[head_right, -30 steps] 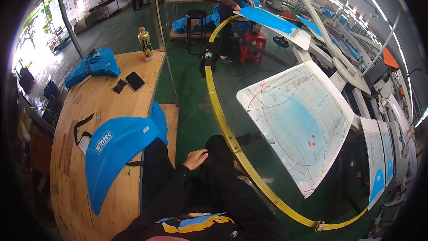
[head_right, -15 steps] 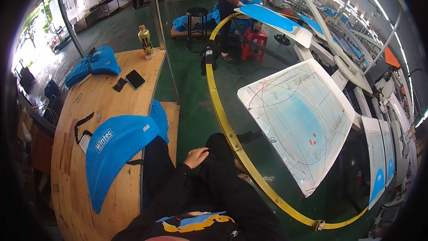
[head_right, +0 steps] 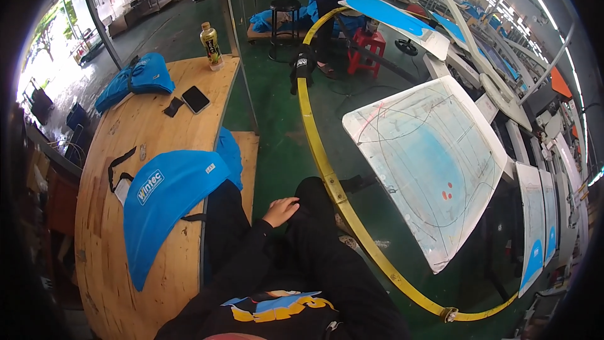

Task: Placing blue fabric pieces onto a screen printing carousel and inspecting them.

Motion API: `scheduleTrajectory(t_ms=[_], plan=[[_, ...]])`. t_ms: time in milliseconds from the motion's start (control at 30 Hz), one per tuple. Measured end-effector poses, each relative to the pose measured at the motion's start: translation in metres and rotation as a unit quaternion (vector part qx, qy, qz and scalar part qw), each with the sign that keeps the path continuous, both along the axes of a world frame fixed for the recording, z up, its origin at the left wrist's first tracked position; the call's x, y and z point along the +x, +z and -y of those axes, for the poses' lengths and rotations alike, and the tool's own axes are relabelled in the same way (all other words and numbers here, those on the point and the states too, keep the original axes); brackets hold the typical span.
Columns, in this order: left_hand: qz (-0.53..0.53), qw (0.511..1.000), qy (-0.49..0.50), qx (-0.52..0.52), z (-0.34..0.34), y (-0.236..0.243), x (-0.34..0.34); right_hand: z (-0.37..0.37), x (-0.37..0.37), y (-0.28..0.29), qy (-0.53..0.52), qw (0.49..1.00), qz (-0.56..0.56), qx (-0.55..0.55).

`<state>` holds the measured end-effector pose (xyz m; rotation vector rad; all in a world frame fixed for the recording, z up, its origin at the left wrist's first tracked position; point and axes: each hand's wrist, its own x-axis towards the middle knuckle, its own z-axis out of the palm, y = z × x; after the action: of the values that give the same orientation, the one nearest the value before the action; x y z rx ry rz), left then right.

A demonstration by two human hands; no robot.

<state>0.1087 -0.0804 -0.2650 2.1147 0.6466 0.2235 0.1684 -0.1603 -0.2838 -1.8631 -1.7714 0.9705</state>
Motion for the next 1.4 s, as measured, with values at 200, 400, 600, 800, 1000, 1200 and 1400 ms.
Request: scheduleTrajectory(t_ms=[200,400,600,800,1000,1200,1400], plan=[[0.005,1.0,0.002,-0.006,-0.001,-0.002,-0.001,0.001,0.001,0.004,-0.006,1.0,-0.001,0.01],[-0.006,1.0,-0.002,-0.006,0.0,0.002,0.0,0.004,0.007,0.007,-0.014,1.0,0.003,0.019],[0.008,1.0,0.003,-0.01,0.0,-0.001,-0.002,0.003,0.012,0.015,-0.022,0.999,0.005,0.034],[0.001,1.0,0.003,-0.011,0.003,0.001,-0.001,0.005,0.018,0.024,-0.029,0.999,0.009,0.044],[-0.004,1.0,0.004,-0.011,0.001,0.002,-0.002,0.004,0.02,0.035,-0.033,0.998,0.009,0.056],[-0.006,1.0,0.0,-0.012,0.001,0.002,-0.003,0.001,0.025,0.047,-0.041,0.997,0.01,0.071],[0.106,0.994,0.015,0.015,0.01,0.033,0.0,0.003,0.03,0.059,-0.053,0.995,0.001,0.087]])
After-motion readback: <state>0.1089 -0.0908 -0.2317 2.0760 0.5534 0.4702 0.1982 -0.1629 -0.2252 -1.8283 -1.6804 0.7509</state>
